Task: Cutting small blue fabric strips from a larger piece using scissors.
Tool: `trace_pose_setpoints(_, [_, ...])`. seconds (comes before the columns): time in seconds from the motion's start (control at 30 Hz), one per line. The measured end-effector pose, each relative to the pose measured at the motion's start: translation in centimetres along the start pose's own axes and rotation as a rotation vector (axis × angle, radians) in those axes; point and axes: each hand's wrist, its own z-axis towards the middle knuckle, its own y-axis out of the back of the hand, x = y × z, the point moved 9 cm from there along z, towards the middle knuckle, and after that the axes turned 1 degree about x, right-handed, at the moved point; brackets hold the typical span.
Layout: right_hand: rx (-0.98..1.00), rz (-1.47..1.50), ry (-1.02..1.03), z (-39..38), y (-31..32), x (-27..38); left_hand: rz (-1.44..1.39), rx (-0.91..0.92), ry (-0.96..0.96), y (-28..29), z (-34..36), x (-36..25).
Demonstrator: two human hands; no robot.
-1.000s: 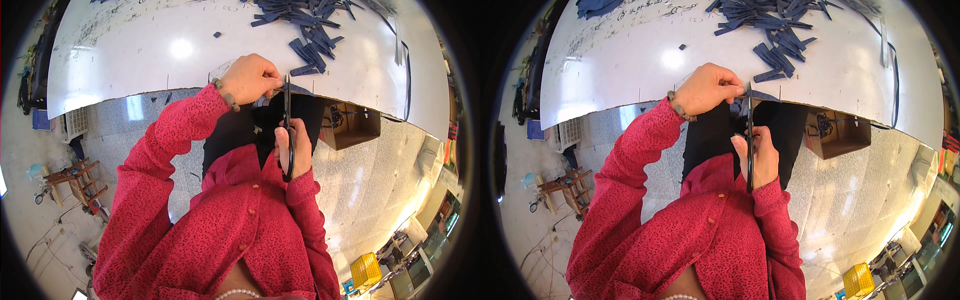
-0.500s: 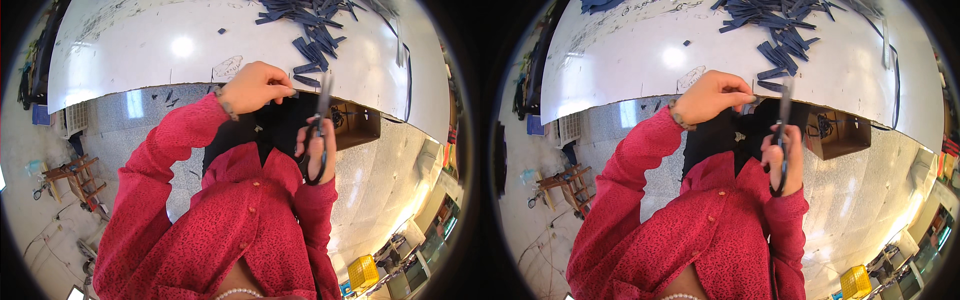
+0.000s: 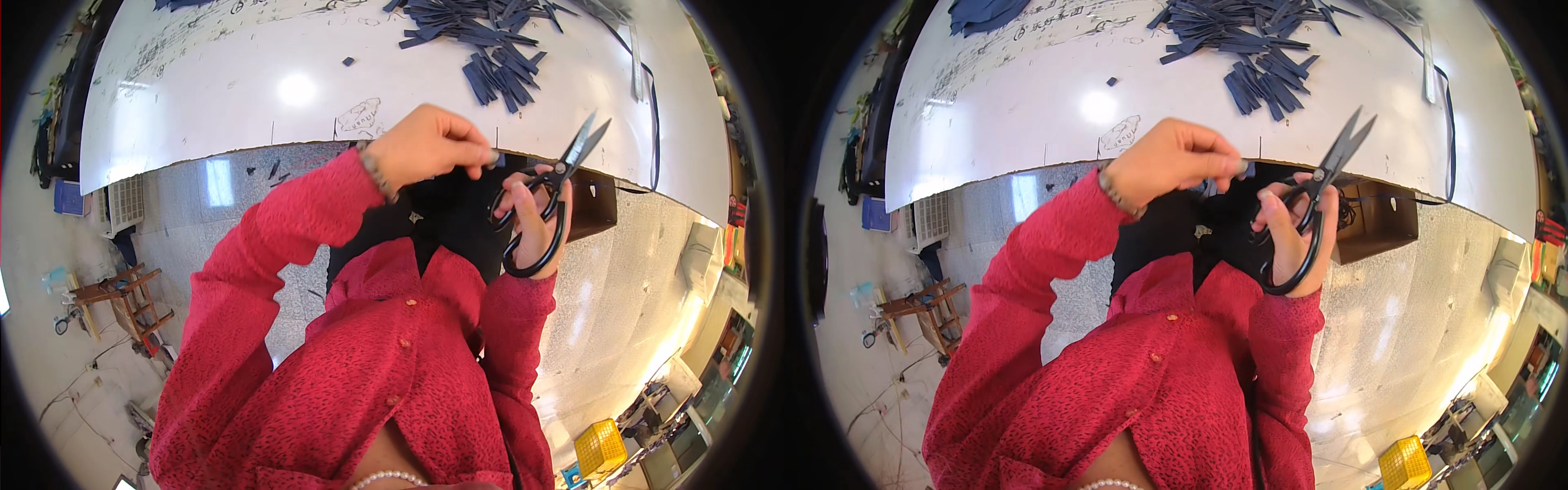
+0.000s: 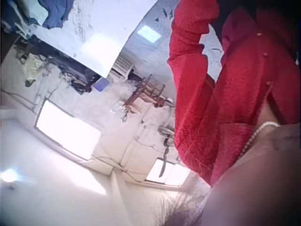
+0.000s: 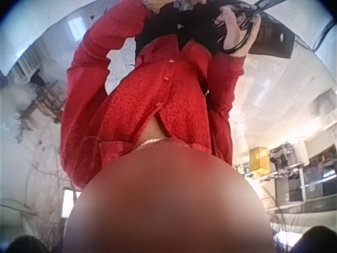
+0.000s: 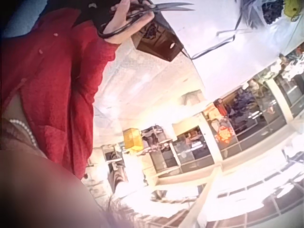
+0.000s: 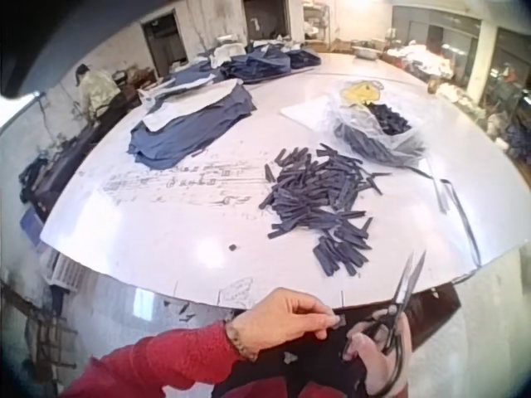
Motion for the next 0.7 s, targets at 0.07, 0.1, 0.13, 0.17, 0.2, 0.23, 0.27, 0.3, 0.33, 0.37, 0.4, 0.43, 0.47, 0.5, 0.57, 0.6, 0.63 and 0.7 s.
trace_pose_setpoints(0.07, [0.048, -0.019, -0.047, 0.0, -0.9, -0.7, -0.017, 0.019, 0.023, -0.9, -1.1, 1.0])
trace_pose_setpoints(0.1, [0.053, -0.024, -0.06, -0.1, -1.2, -1.1, -0.018, 0.01, 0.009, -1.0, -1.4, 1.3])
trace_pose_setpoints(0.13, [0.059, -0.027, -0.073, -0.1, -1.5, -1.5, -0.018, 0.005, -0.02, -1.1, -1.5, 1.3])
trace_pose_setpoints(0.17, [0.051, -0.045, -0.091, -0.2, -1.5, -1.8, 0.005, 0.023, 0.001, -1.3, -1.6, 1.6])
trace_pose_setpoints(0.2, [0.052, -0.045, -0.094, -0.3, -1.6, -2.0, 0.004, 0.021, 0.004, -1.3, -1.6, 1.8])
trace_pose_setpoints(0.23, [0.063, -0.069, -0.092, -0.3, -1.7, -2.1, 0.039, 0.027, -0.013, -1.4, -1.6, 1.8])
trace_pose_setpoints(0.27, [0.068, -0.094, -0.091, -0.4, -1.7, -2.1, 0.101, 0.02, 0.009, -1.3, -1.6, 2.1])
trace_pose_setpoints(0.3, [0.073, -0.094, -0.091, -0.4, -1.7, -2.2, 0.074, 0.033, -0.029, -1.4, -1.8, 1.8])
trace_pose_setpoints(0.33, [0.052, -0.125, -0.085, -0.4, -1.3, -2.2, 0.091, 0.017, 0.002, -1.1, -2.0, 2.1])
trace_pose_setpoints(0.37, [0.03, -0.157, -0.079, -0.4, -1.0, -2.1, 0.107, 0.002, 0.032, -0.7, -2.2, 2.3])
trace_pose_setpoints(0.4, [0.029, -0.157, -0.079, -0.4, -0.7, -2.1, 0.107, 0.003, 0.032, -0.4, -2.5, 2.2])
trace_pose_setpoints(0.43, [-0.005, -0.148, -0.057, -0.3, -0.2, -1.8, 0.134, -0.033, 0.038, 0.4, -2.9, 2.0])
trace_pose_setpoints(0.47, [-0.04, -0.138, -0.036, -0.2, 0.3, -1.5, 0.171, -0.076, 0.048, 1.3, -3.2, 1.9])
trace_pose_setpoints(0.5, [-0.062, -0.131, -0.048, -0.2, 0.6, -1.5, 0.213, -0.094, 0.098, 1.9, -3.5, 2.2])
trace_pose_setpoints(0.57, [-0.043, -0.151, -0.047, -0.1, 0.5, -1.6, 0.194, -0.082, 0.075, 2.0, -3.7, 2.0])
trace_pose_setpoints(0.6, [-0.046, -0.176, -0.052, -0.1, 0.6, -1.7, 0.193, -0.08, 0.055, 2.0, -3.7, 1.9])
trace_pose_setpoints(0.63, [-0.043, -0.175, -0.052, -0.1, 0.5, -1.7, 0.189, -0.083, 0.058, 2.0, -3.7, 2.0])
trace_pose_setpoints(0.7, [-0.054, -0.173, -0.051, -0.1, 0.5, -1.8, 0.218, -0.149, -0.026, 2.3, -3.7, 1.5])
